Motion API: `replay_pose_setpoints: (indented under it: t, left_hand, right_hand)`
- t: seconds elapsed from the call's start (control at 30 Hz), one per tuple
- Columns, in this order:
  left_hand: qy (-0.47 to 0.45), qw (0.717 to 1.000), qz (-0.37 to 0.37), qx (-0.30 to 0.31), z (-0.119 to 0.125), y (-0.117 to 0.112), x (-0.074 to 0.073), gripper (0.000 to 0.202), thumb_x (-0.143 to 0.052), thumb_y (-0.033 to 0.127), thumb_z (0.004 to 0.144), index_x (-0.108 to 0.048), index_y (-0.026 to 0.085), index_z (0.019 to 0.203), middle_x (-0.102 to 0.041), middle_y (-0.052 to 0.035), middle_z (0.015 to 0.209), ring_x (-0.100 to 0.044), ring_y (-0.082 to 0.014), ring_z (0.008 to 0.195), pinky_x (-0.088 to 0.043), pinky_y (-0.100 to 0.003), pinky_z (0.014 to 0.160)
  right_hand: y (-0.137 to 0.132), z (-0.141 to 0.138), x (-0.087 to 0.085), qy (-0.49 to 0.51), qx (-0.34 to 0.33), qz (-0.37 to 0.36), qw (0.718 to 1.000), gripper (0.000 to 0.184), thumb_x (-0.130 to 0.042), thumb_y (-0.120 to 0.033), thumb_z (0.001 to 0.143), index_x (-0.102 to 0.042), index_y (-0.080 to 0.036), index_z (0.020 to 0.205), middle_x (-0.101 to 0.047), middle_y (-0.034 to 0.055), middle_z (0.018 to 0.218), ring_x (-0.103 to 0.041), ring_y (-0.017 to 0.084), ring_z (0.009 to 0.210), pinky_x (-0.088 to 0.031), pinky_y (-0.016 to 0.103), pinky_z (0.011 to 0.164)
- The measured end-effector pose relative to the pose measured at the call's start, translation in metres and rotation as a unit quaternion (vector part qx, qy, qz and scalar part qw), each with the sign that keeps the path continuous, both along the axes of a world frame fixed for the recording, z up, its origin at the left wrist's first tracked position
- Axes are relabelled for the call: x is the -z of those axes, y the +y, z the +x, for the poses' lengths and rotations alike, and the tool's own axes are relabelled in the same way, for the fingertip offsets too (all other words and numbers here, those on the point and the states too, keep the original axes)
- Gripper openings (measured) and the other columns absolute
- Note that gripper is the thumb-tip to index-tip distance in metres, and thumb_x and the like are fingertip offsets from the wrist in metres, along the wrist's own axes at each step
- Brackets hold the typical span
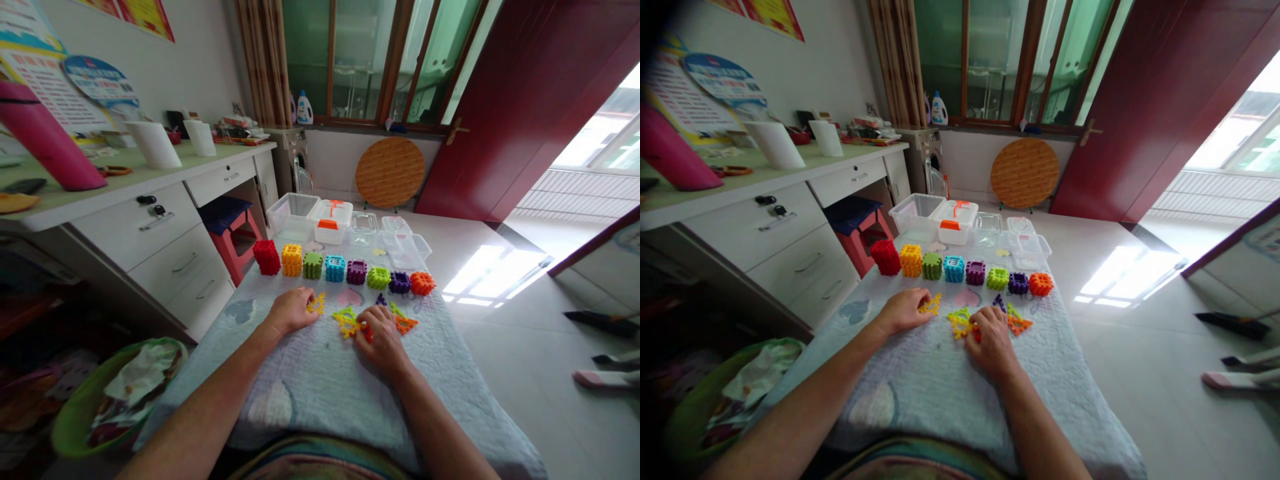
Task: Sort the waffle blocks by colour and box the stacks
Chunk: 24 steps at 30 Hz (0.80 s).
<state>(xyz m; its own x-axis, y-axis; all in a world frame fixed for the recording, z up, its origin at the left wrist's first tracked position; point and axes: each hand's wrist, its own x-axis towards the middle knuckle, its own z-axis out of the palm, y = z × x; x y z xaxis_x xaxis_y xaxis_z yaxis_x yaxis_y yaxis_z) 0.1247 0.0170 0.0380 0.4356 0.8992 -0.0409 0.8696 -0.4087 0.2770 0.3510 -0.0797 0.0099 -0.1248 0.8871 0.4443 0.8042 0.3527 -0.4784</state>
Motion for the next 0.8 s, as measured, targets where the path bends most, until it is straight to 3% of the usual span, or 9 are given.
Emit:
replay_pose_setpoints:
  t: [0.1,0.23,0.4,0.57,0.7,0.8]
  left_hand:
    - [-0.054,0.998,-0.028,0.006,-0.007,-0.012,0.000,0.025,-0.064,0.032,0.072,-0.065,0.018,0.092,-0.066,-0.0026,0.082,-0.060,-0.0180,0.074,-0.039,-0.025,0.063]
    - [-0.113,0.987,-0.080,0.083,-0.007,-0.028,0.000,0.027,-0.063,0.035,0.075,-0.068,0.017,0.094,-0.063,0.0001,0.071,-0.056,-0.0151,0.065,-0.036,-0.023,0.059]
    - [-0.196,0.967,-0.119,0.110,-0.011,-0.031,0.000,0.032,-0.054,0.040,0.086,-0.070,0.018,0.104,-0.069,-0.0011,0.082,-0.058,-0.0145,0.071,-0.039,-0.023,0.066]
    - [-0.189,0.965,-0.150,0.102,-0.013,-0.026,0.005,0.046,-0.037,0.045,0.094,-0.063,0.016,0.071,-0.055,0.0024,0.060,-0.050,-0.0120,0.059,-0.034,-0.022,0.058]
    - [-0.108,0.989,-0.076,0.069,-0.008,-0.027,0.012,0.042,-0.041,0.043,0.094,-0.058,0.017,0.065,-0.054,0.0008,0.061,-0.050,-0.0135,0.061,-0.036,-0.024,0.060]
    - [-0.092,0.995,0.028,0.019,-0.007,-0.028,0.018,0.027,-0.049,0.038,0.091,-0.062,0.019,0.078,-0.061,-0.0036,0.081,-0.056,-0.0174,0.078,-0.043,-0.027,0.073]
  right_hand:
    - [0.001,0.001,0.001,0.013,0.009,0.018,1.000,0.008,-0.058,-0.015,0.079,-0.061,-0.021,0.084,-0.059,0.0041,0.084,-0.050,0.022,0.087,-0.039,0.037,0.082]
    - [0.001,0.001,0.002,0.024,0.017,0.034,0.999,0.007,-0.057,-0.017,0.082,-0.062,-0.020,0.086,-0.060,0.0040,0.082,-0.050,0.022,0.085,-0.040,0.036,0.080]
    - [0.001,0.002,0.002,0.049,0.025,0.051,0.997,0.009,-0.056,-0.016,0.082,-0.061,-0.020,0.088,-0.060,0.0038,0.084,-0.050,0.021,0.087,-0.040,0.035,0.081]
    - [0.000,0.001,-0.001,0.064,0.028,0.060,0.996,0.010,-0.055,-0.017,0.083,-0.060,-0.020,0.091,-0.060,0.0043,0.086,-0.051,0.022,0.089,-0.041,0.037,0.082]
    - [-0.002,-0.004,-0.003,0.062,0.018,0.054,0.996,0.010,-0.054,-0.018,0.084,-0.061,-0.021,0.091,-0.061,0.0049,0.087,-0.051,0.023,0.089,-0.041,0.038,0.083]
    - [-0.001,-0.006,0.000,0.057,0.001,0.049,0.997,0.012,-0.054,-0.018,0.085,-0.062,-0.021,0.093,-0.061,0.0055,0.090,-0.052,0.023,0.091,-0.042,0.038,0.084]
